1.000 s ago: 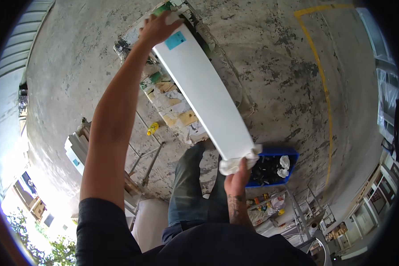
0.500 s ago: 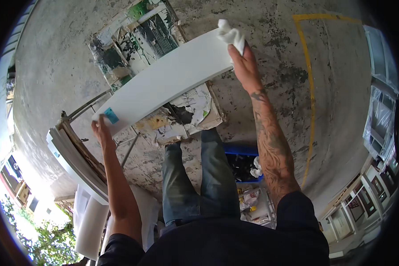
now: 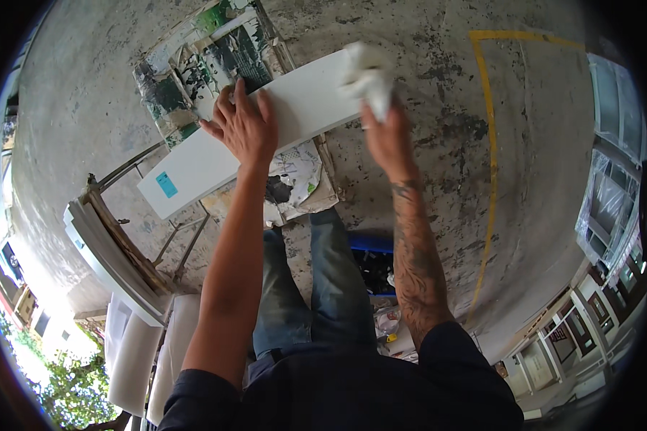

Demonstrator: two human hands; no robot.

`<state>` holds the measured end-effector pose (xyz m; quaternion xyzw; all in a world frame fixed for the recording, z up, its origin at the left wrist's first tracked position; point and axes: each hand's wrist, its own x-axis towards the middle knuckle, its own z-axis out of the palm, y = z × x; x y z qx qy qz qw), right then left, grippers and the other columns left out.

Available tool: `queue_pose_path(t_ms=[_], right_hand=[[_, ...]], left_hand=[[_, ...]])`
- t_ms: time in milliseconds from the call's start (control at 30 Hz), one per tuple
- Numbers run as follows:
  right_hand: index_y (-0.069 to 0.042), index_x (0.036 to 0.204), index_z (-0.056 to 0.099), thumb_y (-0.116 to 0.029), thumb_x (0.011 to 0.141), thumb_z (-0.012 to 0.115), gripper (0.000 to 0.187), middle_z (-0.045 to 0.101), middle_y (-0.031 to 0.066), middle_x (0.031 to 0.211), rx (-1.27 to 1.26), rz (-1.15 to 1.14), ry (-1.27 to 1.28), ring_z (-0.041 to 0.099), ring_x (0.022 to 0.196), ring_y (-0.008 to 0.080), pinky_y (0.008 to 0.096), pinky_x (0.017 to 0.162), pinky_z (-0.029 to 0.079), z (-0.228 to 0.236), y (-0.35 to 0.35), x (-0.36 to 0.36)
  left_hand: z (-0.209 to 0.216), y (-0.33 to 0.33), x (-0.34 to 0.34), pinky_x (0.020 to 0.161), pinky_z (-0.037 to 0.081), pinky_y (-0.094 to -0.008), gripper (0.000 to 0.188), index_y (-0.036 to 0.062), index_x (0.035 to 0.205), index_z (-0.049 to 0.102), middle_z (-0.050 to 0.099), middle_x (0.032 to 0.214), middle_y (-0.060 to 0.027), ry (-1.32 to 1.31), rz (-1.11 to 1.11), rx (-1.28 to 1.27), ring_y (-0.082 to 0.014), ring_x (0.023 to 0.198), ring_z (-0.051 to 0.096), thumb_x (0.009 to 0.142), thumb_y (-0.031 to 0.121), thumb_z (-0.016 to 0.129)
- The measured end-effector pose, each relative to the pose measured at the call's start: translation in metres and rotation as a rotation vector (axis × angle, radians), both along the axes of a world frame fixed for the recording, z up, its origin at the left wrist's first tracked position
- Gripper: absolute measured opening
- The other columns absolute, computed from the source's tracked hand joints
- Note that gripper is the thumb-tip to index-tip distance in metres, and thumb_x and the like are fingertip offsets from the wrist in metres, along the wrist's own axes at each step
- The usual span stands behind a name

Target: Wiping down white furniture panels with a cloth and preparing bubble wrap for packing.

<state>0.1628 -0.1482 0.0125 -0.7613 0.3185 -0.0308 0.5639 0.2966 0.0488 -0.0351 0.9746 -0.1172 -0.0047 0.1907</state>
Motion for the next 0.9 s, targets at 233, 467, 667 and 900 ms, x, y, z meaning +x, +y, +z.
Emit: queue_pose_path(t_ms=[233, 467, 667, 900], right_hand=[[-0.002, 0.142, 0.05, -0.015, 0.096, 0.062, 0.049, 0.038, 0.0214, 0.152, -0.23, 0.245, -0.21, 0.041, 0.14, 0.0353, 0.0433, 0.112, 0.037, -0.027, -0.002, -0.009], [-0.002, 0.123, 0.063, -0.035, 0.104, 0.055, 0.04, 0.067, 0.0103, 0.109, 0.147, -0.267, -0.142, 0.059, 0.093, 0.0138, 0.0317, 0.083, 0.05, -0.036, -0.012, 0.011], [-0.001, 0.123, 0.06, -0.036, 0.105, 0.05, 0.041, 0.069, 0.0183, 0.103, -0.067, -0.112, 0.052, 0.067, 0.093, 0.0308, 0.0388, 0.084, 0.051, -0.05, 0.005, -0.009], [0.0, 0.101, 0.062, -0.042, 0.105, 0.044, 0.046, 0.065, 0.0265, 0.089, -0.178, 0.086, 0.098, 0.063, 0.084, 0.0446, 0.0455, 0.073, 0.051, -0.059, -0.049, 0.087]], left_hand=[[-0.005, -0.003, -0.002, 0.117, 0.004, -0.0617, 0.049, 0.0161, 0.136, 0.057, 0.052, 0.139, -0.0075, -0.065, -0.002, 0.088, -0.0281, 0.136, 0.041, 0.095, 0.043, 0.052], [-0.004, -0.007, -0.002, 0.117, 0.005, -0.0608, 0.05, 0.0167, 0.136, 0.057, 0.052, 0.138, -0.0073, -0.055, 0.014, 0.128, -0.0277, 0.135, 0.041, 0.094, 0.044, 0.052], [0.0, -0.005, 0.0, 0.117, 0.005, -0.0593, 0.05, 0.0189, 0.138, 0.055, 0.052, 0.139, -0.0057, -0.039, 0.005, 0.171, -0.0267, 0.136, 0.041, 0.096, 0.046, 0.047], [-0.003, -0.012, -0.004, 0.116, 0.005, -0.0625, 0.05, 0.0192, 0.138, 0.055, 0.051, 0.14, -0.0066, -0.009, 0.011, 0.138, -0.0281, 0.136, 0.041, 0.094, 0.042, 0.051]])
